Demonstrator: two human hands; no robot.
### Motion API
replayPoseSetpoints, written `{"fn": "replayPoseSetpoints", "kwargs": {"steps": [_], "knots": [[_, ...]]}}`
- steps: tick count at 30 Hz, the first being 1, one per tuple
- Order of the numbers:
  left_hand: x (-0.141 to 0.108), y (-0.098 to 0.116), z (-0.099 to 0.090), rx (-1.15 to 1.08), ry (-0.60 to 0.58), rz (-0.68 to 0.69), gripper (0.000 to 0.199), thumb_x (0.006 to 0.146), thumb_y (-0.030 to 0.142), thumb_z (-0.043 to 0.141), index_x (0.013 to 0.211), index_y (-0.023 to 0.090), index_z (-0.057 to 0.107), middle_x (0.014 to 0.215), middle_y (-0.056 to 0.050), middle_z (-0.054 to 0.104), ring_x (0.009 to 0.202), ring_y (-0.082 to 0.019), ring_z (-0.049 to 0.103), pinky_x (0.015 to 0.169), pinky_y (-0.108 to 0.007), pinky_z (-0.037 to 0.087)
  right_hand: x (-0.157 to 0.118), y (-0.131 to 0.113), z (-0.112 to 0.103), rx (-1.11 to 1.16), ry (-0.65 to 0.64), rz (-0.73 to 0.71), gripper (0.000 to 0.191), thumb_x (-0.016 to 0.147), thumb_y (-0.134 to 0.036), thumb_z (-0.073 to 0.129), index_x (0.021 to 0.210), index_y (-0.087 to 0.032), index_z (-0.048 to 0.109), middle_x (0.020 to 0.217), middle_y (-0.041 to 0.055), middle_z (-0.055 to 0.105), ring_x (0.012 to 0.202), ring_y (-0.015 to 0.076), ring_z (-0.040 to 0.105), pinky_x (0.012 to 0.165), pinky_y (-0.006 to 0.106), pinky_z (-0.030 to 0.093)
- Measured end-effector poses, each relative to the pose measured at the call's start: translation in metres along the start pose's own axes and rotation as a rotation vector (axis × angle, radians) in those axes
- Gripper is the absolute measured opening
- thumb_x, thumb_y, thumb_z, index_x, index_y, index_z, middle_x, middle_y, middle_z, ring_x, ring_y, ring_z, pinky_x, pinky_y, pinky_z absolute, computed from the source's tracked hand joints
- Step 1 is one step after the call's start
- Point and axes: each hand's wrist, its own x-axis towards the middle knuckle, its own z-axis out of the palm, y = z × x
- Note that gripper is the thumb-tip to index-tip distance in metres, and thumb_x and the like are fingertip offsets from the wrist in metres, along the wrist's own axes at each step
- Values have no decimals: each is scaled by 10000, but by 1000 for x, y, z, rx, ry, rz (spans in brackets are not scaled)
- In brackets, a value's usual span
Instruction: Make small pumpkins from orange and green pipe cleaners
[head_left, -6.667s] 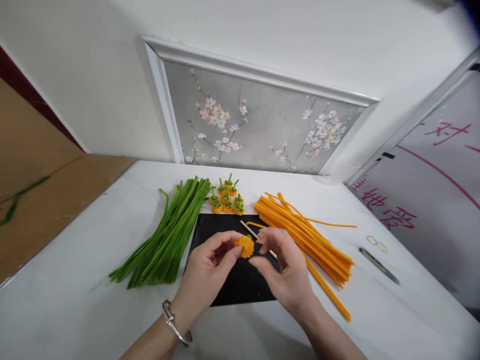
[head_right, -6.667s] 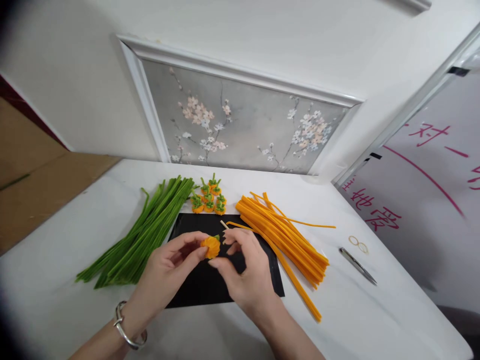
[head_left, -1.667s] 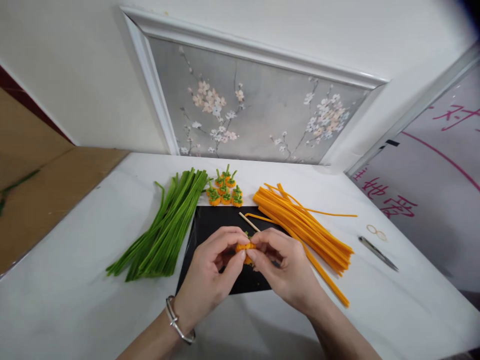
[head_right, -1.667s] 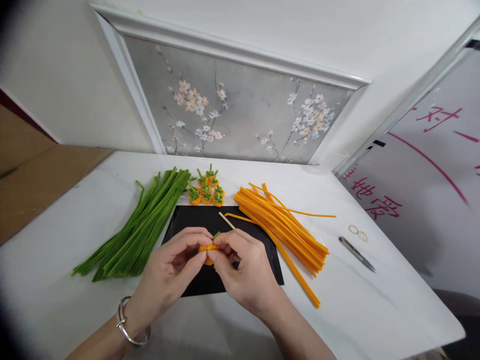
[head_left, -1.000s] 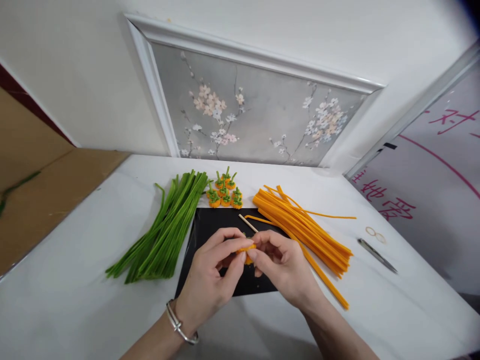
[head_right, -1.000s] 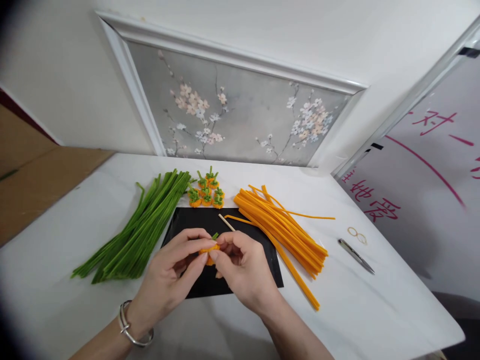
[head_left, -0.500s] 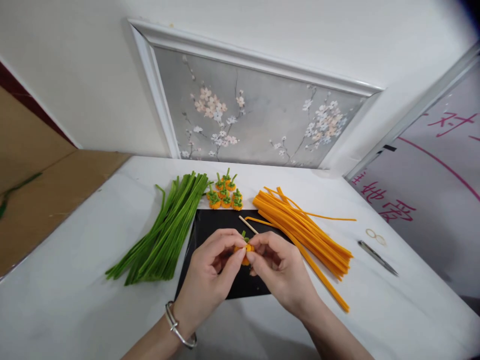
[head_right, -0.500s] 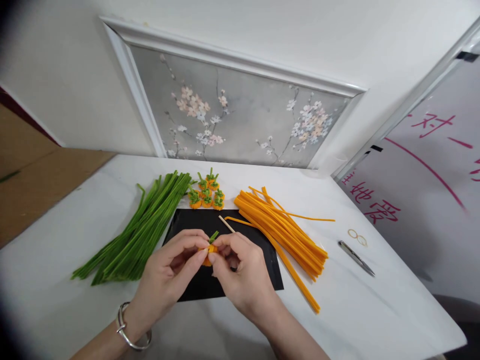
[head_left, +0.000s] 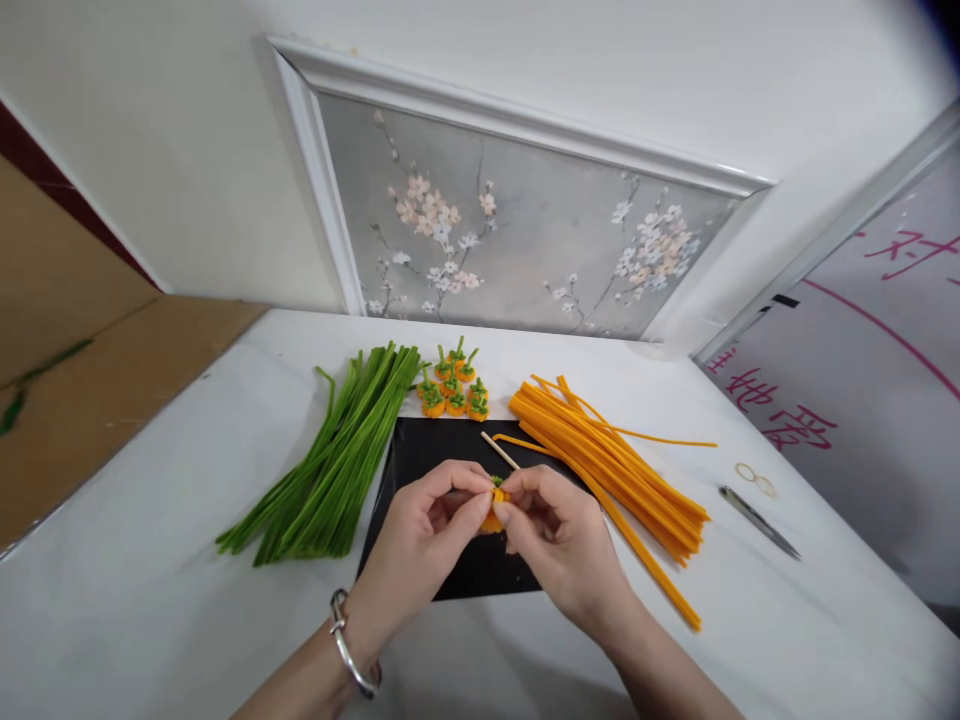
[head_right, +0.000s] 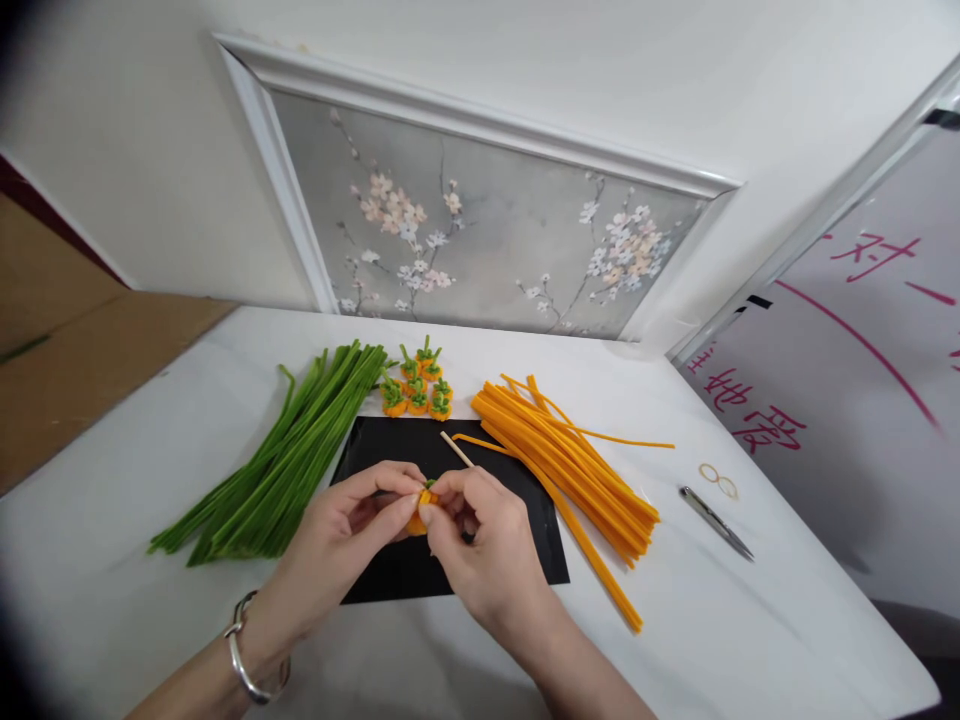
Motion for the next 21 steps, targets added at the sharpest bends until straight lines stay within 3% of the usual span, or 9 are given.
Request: {"fn": "replayPoseSetpoints", "kwargs": {"steps": [4,8,13,18,21], "knots": [[0,-2,-2,-66,-44,-70,101,839,253,640,884,180,694,889,-29,678,772,-137,650,690,-233,572,2,-1,-2,155,-22,69,137,870,-322,608,894,-188,611,772,4,591,560,97,565,509,219,509],[-1,0,-3,-194,-94,-150,240,891,326,591,1071,199,685,1011,-57,677,895,-175,663,801,-312,590,7,-2,-12,248,-15,123,257,882,-424,596,963,-179,595,702,-20,594,522,92,587,512,218,519],[0,2,-4,-108,-117,-14,285,835,197,639,1117,185,676,1104,-87,659,1007,-211,656,912,-353,556,8,-3,-18,292,-54,162,342,860,-488,612,979,-168,589,704,-9,607,569,112,615,540,240,567],[0,-1,-3,96,-71,66,316,817,131,601,1112,215,677,1136,-70,627,994,-187,659,836,-295,582,4,-1,-12,307,-65,186,332,829,-458,662,980,-170,594,824,22,624,674,133,646,574,254,594],[0,-1,-2,242,-63,95,234,846,153,579,1038,214,698,1056,-56,658,938,-169,659,786,-263,577,3,-2,-10,296,-73,203,292,842,-446,650,913,-169,594,743,1,613,595,109,613,545,237,573]]}}
